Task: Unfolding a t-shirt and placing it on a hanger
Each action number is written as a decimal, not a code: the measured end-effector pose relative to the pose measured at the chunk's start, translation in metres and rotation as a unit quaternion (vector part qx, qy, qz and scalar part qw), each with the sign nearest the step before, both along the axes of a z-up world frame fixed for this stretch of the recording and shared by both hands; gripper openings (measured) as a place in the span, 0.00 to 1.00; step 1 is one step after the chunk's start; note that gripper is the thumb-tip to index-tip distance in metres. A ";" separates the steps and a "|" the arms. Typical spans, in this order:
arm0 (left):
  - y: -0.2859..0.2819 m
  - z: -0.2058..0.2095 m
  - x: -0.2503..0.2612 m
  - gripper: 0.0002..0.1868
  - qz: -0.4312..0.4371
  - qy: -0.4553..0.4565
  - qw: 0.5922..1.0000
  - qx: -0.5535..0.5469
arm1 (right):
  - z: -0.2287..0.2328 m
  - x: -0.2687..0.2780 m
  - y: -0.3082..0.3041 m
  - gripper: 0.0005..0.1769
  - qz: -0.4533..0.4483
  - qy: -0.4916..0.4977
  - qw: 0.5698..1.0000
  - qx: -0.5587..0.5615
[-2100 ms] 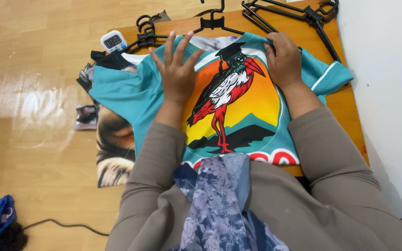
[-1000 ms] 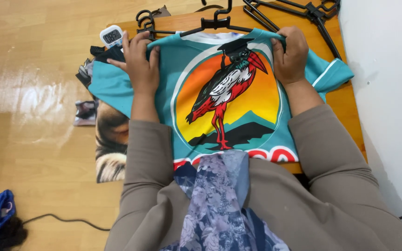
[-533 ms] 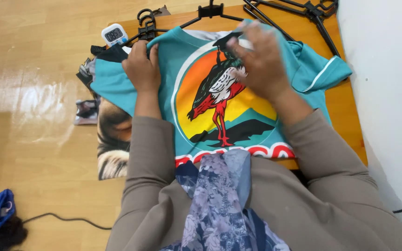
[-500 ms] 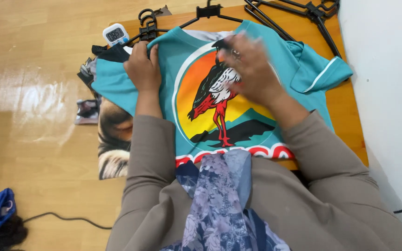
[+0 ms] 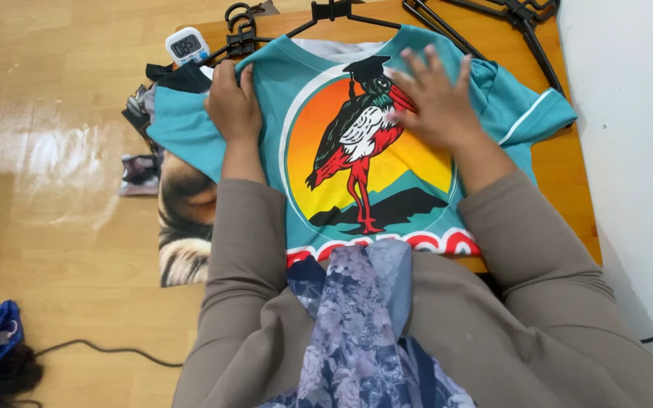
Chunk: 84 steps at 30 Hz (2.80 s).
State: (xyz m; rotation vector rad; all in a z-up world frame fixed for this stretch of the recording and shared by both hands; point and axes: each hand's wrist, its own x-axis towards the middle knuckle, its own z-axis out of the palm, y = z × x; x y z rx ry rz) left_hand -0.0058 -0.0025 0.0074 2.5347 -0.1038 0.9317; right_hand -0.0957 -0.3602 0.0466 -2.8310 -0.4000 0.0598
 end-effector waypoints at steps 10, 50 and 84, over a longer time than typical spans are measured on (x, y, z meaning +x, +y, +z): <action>0.012 0.005 0.000 0.14 -0.060 -0.050 0.997 -0.027 | -0.038 0.020 -0.039 0.29 -0.076 -0.238 0.962 0.107; 0.071 0.027 -0.096 0.25 -0.093 0.327 0.940 0.030 | -0.045 0.009 -0.029 0.11 0.152 -0.213 0.959 0.111; 0.059 0.015 -0.081 0.10 -0.153 0.037 0.987 0.032 | -0.058 0.019 -0.032 0.16 0.104 -0.279 0.953 0.045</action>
